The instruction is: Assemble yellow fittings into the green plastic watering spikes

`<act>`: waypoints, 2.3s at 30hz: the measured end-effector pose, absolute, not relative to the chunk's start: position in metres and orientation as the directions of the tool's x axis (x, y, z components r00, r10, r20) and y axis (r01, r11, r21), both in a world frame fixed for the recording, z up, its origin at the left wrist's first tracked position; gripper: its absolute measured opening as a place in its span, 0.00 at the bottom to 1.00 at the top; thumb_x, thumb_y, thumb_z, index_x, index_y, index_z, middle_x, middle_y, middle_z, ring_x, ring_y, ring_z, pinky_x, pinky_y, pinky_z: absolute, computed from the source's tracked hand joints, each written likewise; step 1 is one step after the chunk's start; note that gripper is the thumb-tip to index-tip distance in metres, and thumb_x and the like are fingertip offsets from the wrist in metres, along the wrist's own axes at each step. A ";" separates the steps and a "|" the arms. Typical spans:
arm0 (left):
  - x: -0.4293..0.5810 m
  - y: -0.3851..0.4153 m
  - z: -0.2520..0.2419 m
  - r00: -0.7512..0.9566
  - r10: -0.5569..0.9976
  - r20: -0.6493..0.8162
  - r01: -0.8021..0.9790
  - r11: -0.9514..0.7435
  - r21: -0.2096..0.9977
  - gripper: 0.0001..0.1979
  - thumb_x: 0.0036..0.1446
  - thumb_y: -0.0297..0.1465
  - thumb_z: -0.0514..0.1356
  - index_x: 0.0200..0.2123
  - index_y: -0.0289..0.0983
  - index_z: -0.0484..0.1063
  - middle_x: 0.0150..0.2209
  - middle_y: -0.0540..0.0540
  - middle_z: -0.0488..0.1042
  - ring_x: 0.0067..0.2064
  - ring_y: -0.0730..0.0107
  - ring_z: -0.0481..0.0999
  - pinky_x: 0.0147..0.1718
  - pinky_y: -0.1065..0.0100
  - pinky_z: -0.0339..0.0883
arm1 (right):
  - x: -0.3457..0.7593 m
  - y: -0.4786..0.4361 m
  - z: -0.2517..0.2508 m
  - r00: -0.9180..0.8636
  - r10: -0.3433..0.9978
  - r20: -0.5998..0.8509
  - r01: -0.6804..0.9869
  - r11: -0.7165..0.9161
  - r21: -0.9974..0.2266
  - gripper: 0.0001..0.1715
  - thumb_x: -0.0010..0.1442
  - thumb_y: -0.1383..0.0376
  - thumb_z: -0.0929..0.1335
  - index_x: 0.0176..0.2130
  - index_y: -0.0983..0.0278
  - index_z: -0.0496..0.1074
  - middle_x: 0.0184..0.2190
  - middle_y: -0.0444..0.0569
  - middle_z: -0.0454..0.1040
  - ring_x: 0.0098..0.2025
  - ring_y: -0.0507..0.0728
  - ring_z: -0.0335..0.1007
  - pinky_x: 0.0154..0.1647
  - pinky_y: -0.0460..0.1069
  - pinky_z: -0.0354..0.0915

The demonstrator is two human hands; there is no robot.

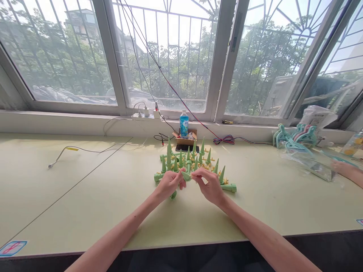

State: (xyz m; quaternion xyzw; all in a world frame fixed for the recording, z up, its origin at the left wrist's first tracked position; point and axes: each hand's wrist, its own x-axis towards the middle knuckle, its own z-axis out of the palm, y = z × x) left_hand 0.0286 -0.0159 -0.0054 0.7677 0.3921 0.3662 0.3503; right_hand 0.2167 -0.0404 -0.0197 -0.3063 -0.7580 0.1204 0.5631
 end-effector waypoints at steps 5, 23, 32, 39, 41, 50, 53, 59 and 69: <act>0.027 -0.016 -0.006 0.445 0.850 0.282 0.328 -0.447 0.832 0.35 0.65 0.50 0.46 0.21 0.33 0.78 0.17 0.46 0.71 0.19 0.75 0.64 0.25 0.71 0.60 | 0.216 -0.039 -0.020 -0.176 0.600 0.780 0.322 0.784 -0.530 0.08 0.65 0.68 0.64 0.35 0.62 0.73 0.28 0.46 0.72 0.29 0.52 0.66 0.32 0.47 0.64; 0.024 -0.021 -0.001 0.438 0.811 0.387 0.424 -0.566 0.707 0.21 0.60 0.44 0.57 0.22 0.34 0.67 0.21 0.53 0.57 0.25 0.76 0.54 0.24 0.72 0.46 | 0.215 -0.041 -0.018 -0.096 0.739 0.666 0.256 0.665 -0.701 0.06 0.62 0.65 0.67 0.33 0.63 0.73 0.25 0.45 0.72 0.25 0.51 0.67 0.28 0.47 0.66; 0.026 -0.023 0.000 0.386 0.773 0.503 0.460 -0.634 0.622 0.15 0.56 0.41 0.63 0.26 0.36 0.70 0.23 0.54 0.58 0.26 0.74 0.55 0.26 0.72 0.52 | 0.214 -0.041 -0.017 -0.092 0.795 0.599 0.172 0.605 -0.777 0.06 0.60 0.64 0.68 0.33 0.64 0.72 0.26 0.46 0.72 0.25 0.52 0.66 0.26 0.47 0.65; 0.028 -0.021 -0.003 0.354 0.761 0.543 0.448 -0.648 0.616 0.13 0.55 0.41 0.64 0.31 0.36 0.73 0.27 0.52 0.64 0.26 0.74 0.57 0.26 0.72 0.56 | 0.212 -0.040 -0.017 -0.069 0.792 0.607 0.162 0.609 -0.776 0.07 0.61 0.62 0.68 0.33 0.64 0.71 0.26 0.46 0.72 0.25 0.51 0.66 0.27 0.47 0.67; 0.029 -0.021 -0.001 0.356 0.764 0.537 0.442 -0.645 0.624 0.14 0.56 0.42 0.62 0.32 0.37 0.73 0.27 0.51 0.66 0.26 0.74 0.59 0.26 0.72 0.57 | 0.212 -0.040 -0.017 -0.055 0.781 0.623 0.176 0.621 -0.764 0.07 0.61 0.62 0.67 0.34 0.64 0.71 0.26 0.46 0.72 0.25 0.52 0.66 0.28 0.47 0.68; 0.030 -0.021 0.004 0.309 0.869 0.386 0.269 -0.469 0.841 0.30 0.64 0.50 0.49 0.23 0.33 0.73 0.20 0.48 0.66 0.23 0.74 0.62 0.21 0.72 0.54 | 0.214 -0.041 -0.016 0.033 0.696 0.718 0.307 0.676 -0.670 0.06 0.63 0.64 0.66 0.35 0.63 0.73 0.26 0.46 0.73 0.27 0.53 0.68 0.30 0.48 0.68; 0.031 -0.020 0.004 0.346 0.891 0.295 0.197 -0.377 0.905 0.35 0.62 0.54 0.47 0.19 0.33 0.75 0.15 0.49 0.62 0.19 0.76 0.59 0.19 0.72 0.52 | 0.214 -0.043 -0.014 0.015 0.647 0.762 0.346 0.712 -0.611 0.06 0.64 0.66 0.66 0.36 0.62 0.73 0.27 0.46 0.74 0.29 0.53 0.69 0.32 0.47 0.68; 0.031 -0.023 0.008 0.404 0.897 0.177 0.179 -0.267 0.947 0.39 0.60 0.57 0.45 0.17 0.32 0.77 0.14 0.47 0.63 0.16 0.79 0.53 0.16 0.72 0.47 | 0.213 -0.046 -0.015 -0.133 0.541 0.830 0.372 0.804 -0.464 0.08 0.65 0.69 0.64 0.37 0.61 0.73 0.31 0.47 0.76 0.33 0.53 0.70 0.35 0.48 0.68; 0.029 -0.024 0.008 0.456 0.872 0.179 0.185 -0.290 0.939 0.40 0.60 0.58 0.45 0.22 0.31 0.79 0.14 0.47 0.64 0.18 0.77 0.52 0.16 0.73 0.46 | 0.215 -0.045 -0.018 -0.172 0.542 0.822 0.370 0.809 -0.456 0.09 0.65 0.69 0.64 0.38 0.61 0.73 0.30 0.47 0.74 0.31 0.54 0.68 0.34 0.49 0.67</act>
